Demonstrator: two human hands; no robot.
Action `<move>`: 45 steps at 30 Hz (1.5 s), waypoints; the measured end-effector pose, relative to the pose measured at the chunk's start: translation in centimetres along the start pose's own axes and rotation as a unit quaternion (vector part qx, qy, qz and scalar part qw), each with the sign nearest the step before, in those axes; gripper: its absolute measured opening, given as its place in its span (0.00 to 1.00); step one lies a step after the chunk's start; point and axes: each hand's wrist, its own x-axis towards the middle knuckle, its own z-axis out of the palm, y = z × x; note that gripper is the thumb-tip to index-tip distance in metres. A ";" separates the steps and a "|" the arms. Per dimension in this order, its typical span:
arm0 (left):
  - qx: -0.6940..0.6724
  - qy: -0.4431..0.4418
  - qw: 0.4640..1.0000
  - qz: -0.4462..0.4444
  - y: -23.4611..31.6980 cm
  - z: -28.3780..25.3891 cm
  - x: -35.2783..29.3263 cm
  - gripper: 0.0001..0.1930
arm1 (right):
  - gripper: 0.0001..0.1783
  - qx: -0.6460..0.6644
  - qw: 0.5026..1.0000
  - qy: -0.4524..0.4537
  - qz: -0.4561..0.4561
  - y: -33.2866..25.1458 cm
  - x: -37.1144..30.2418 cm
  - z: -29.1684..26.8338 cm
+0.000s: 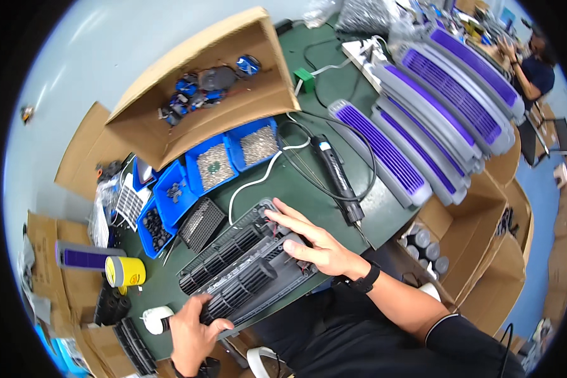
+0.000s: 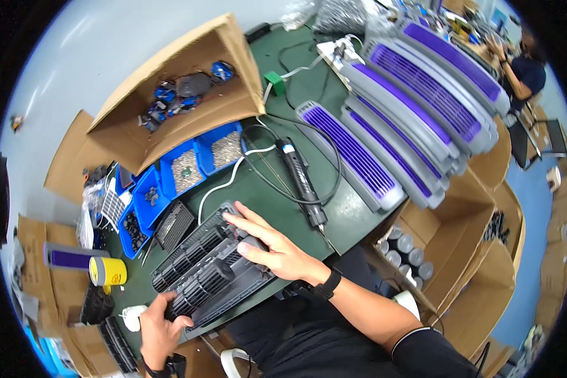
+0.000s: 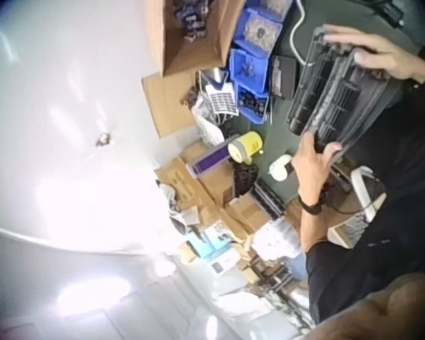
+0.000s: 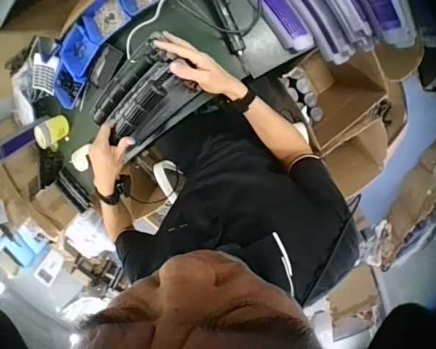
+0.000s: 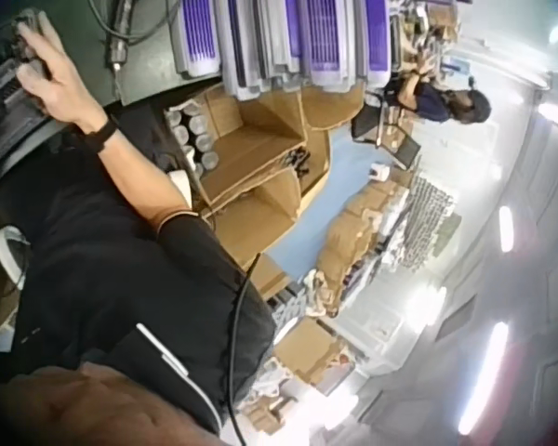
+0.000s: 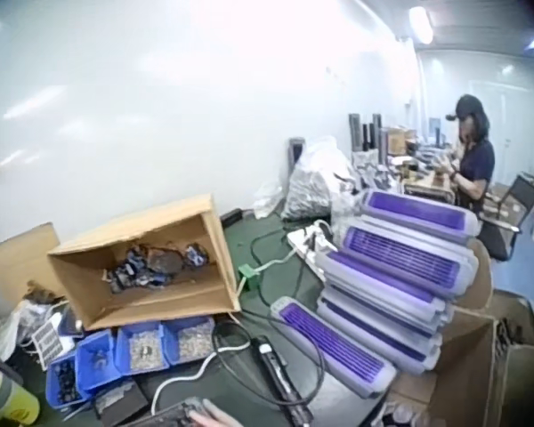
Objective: The person assembles a portable electronic device by connecting internal wires and securing the casing. They use a hot glue gun to apply adhesive to the device's frame and attach a black plastic grille. The person also handles a small blue battery pack and connects its wires to the device.
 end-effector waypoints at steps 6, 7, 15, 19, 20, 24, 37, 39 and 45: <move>0.062 0.016 0.998 0.015 -0.2 3.5 -0.1 0.31 | 0.38 -0.009 1.000 -0.023 0.000 0.2 -0.3 -0.7; 0.075 0.015 0.997 0.017 -0.1 3.7 0.1 0.30 | 0.38 -0.011 1.000 -0.023 0.003 0.2 -0.3 -0.7; 0.098 0.016 0.994 0.041 0.0 4.3 0.7 0.28 | 0.39 -0.022 0.999 -0.026 -0.003 0.7 -0.2 -0.6; 0.083 -0.007 0.996 0.020 0.4 3.9 0.7 0.24 | 0.37 -0.036 0.999 -0.024 -0.006 0.9 -0.3 -0.6; 0.082 -0.007 0.996 0.019 0.4 3.9 0.7 0.23 | 0.37 -0.036 0.999 -0.024 -0.004 0.8 -0.4 -0.6; 0.082 -0.004 0.997 0.012 0.4 4.1 0.6 0.23 | 0.37 -0.037 0.999 -0.029 -0.001 0.8 -0.3 -0.6; 0.078 0.035 0.996 0.035 0.3 4.8 1.0 0.26 | 0.41 -0.053 0.998 -0.045 0.000 0.9 -0.2 -0.7; 0.074 0.051 0.995 0.052 0.3 5.0 1.3 0.27 | 0.43 -0.042 0.998 -0.045 0.005 0.6 -0.3 -0.8; 0.079 0.046 0.994 0.064 0.6 5.3 2.1 0.25 | 0.46 -0.043 0.998 -0.046 0.012 0.5 -0.3 -0.9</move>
